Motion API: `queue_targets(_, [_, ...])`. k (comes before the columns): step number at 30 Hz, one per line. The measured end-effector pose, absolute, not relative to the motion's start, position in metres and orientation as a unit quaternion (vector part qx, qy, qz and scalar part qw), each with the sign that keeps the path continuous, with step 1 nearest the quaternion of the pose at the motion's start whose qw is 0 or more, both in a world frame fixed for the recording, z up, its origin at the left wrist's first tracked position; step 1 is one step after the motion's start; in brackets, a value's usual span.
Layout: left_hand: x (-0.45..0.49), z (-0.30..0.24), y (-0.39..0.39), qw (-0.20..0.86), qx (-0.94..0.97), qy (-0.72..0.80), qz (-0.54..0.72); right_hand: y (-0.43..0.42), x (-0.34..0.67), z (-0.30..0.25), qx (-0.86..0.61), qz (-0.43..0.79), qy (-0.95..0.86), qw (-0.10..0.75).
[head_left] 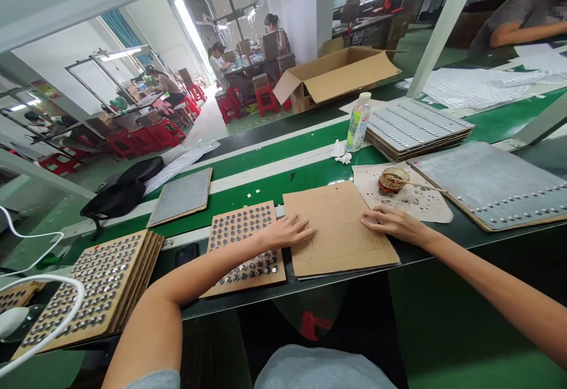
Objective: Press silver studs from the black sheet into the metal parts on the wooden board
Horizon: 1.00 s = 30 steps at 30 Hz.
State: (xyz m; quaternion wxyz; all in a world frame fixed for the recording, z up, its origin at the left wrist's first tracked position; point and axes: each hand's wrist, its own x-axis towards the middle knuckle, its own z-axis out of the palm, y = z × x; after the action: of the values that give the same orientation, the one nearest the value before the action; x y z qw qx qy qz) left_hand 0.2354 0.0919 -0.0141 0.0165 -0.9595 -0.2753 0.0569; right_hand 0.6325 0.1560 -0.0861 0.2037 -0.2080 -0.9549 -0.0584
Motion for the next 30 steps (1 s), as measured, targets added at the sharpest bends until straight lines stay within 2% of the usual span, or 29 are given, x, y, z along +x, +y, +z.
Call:
queue_targets(7, [0.240,-0.027,0.081,0.071,-0.951,-0.293,0.064,0.149,0.629,-0.078,-0.215,-0.049,-0.964,0.151])
queue_targets(15, [0.240,-0.026,0.078,0.060,-0.944,-0.319,0.065,0.146,0.616,-0.070,-0.300,-0.021,-0.939,0.167])
queue_targets(24, [0.265,-0.023,0.054,0.027,-0.926,-0.372,0.056,0.255,0.536,-0.058,-0.595,-0.002,-0.770,0.231])
queue_targets(27, [0.266,-0.028,0.045,0.016,-0.919,-0.390,0.054,0.285,0.527,-0.050,-0.624,0.031,-0.750,0.219])
queue_targets(30, [0.264,-0.029,0.040,0.006,-0.915,-0.400,0.049,0.295,0.522,-0.045,-0.593,0.073,-0.778,0.194])
